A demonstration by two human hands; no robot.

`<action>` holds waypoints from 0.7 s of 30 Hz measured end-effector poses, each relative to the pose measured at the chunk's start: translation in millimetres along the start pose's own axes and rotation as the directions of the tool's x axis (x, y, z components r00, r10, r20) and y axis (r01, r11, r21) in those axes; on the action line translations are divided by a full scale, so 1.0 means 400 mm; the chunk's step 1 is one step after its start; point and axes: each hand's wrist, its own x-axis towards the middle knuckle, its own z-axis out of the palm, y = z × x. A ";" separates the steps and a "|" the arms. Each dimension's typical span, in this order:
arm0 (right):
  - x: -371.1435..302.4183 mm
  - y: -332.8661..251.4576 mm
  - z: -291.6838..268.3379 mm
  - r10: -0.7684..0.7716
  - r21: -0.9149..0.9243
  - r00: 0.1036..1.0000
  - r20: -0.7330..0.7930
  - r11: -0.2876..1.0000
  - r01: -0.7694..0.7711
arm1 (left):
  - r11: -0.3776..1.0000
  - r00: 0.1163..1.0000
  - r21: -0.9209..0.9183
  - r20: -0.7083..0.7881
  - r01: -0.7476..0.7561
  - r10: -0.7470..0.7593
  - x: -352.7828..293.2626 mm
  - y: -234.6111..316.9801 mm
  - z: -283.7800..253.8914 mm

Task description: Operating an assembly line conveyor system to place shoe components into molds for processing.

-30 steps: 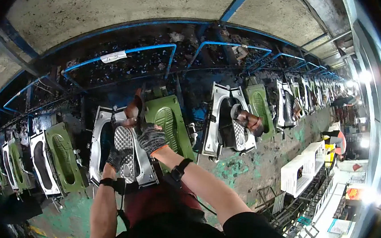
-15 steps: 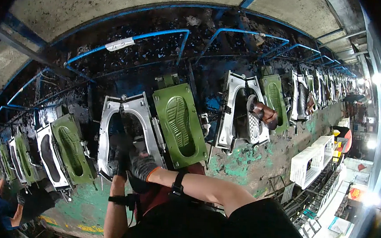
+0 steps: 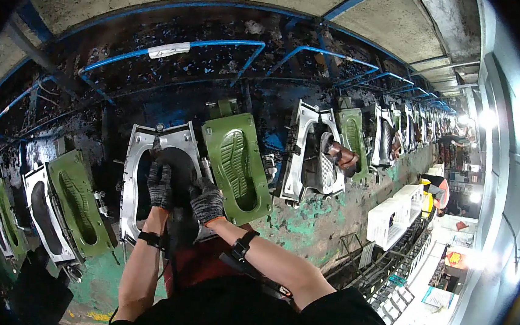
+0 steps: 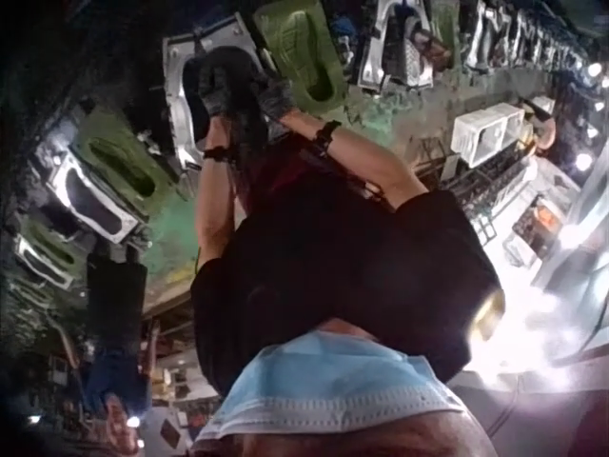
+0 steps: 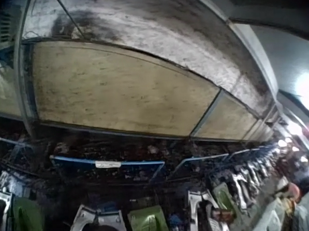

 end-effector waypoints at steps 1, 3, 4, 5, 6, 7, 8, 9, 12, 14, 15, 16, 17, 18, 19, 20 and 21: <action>0.022 -0.026 0.003 0.008 -0.117 1.000 0.007 0.993 -0.007 | 0.994 1.000 0.113 -0.022 -0.005 0.008 0.034 -0.010 -0.015; 0.048 -0.029 -0.011 -0.003 -0.196 0.999 -0.054 0.981 -0.008 | 0.992 0.963 0.021 -0.243 0.127 -0.118 0.051 0.055 0.039; 0.036 -0.014 -0.013 0.011 -0.186 0.998 -0.064 0.982 -0.022 | 0.987 0.932 0.022 -0.334 0.157 -0.141 0.054 0.084 0.058; -0.006 0.013 -0.016 -0.113 -0.472 0.990 0.081 0.871 0.138 | 0.986 0.936 0.038 -0.321 0.164 -0.144 0.029 0.079 0.064; -0.048 0.037 -0.020 -0.184 -0.681 0.948 0.259 0.662 0.314 | 0.978 0.956 -0.015 -0.211 0.207 -0.205 -0.002 0.076 0.059; -0.060 0.081 -0.020 -0.187 -0.476 0.952 0.243 0.832 0.285 | 0.968 0.964 -0.069 -0.099 0.242 -0.248 -0.016 0.081 0.059; -0.074 0.026 -0.035 -0.154 -0.388 0.922 0.357 0.873 0.296 | 0.954 0.946 0.044 -0.151 0.295 -0.286 -0.064 -0.007 -0.009; -0.062 0.028 -0.040 -0.158 -0.356 0.928 0.336 0.891 0.281 | 0.959 0.952 0.019 -0.132 0.281 -0.276 -0.101 -0.042 -0.017; -0.003 0.049 -0.052 -0.105 -0.240 0.946 0.306 0.953 0.183 | 0.930 0.949 -0.209 -0.026 0.302 -0.314 -0.129 -0.012 0.038; 0.026 0.043 -0.060 -0.074 -0.139 0.941 0.331 0.982 0.126 | 0.850 0.934 -0.406 0.028 0.336 -0.356 -0.140 0.026 0.053; 0.027 0.031 -0.065 -0.089 -0.107 0.946 0.312 0.986 0.128 | 0.854 0.930 -0.405 -0.021 0.328 -0.367 -0.145 0.041 0.053; 0.019 0.025 -0.064 -0.103 -0.076 0.950 0.295 0.989 0.130 | 0.856 0.922 -0.405 -0.071 0.321 -0.380 -0.157 0.036 0.047; 0.014 0.016 -0.059 -0.130 -0.051 0.980 0.153 0.989 0.139 | 0.900 0.936 -0.331 -0.107 0.283 -0.334 -0.149 0.027 0.035; -0.003 0.013 -0.060 -0.129 -0.043 0.978 0.167 0.990 0.138 | 0.901 0.933 -0.325 -0.119 0.288 -0.341 -0.162 0.020 0.020; -0.011 0.019 -0.063 -0.123 -0.104 0.972 0.202 0.984 0.147 | 0.906 0.936 -0.318 -0.123 0.278 -0.330 -0.163 0.035 0.027; -0.013 0.018 -0.072 -0.117 -0.165 0.965 0.236 0.973 0.159 | 0.912 0.939 -0.312 -0.127 0.267 -0.319 -0.162 0.047 0.039; 0.008 0.061 -0.034 -0.378 -0.178 0.926 0.024 0.910 0.376 | 0.908 0.934 -0.372 -0.216 0.192 -0.286 -0.143 0.049 0.080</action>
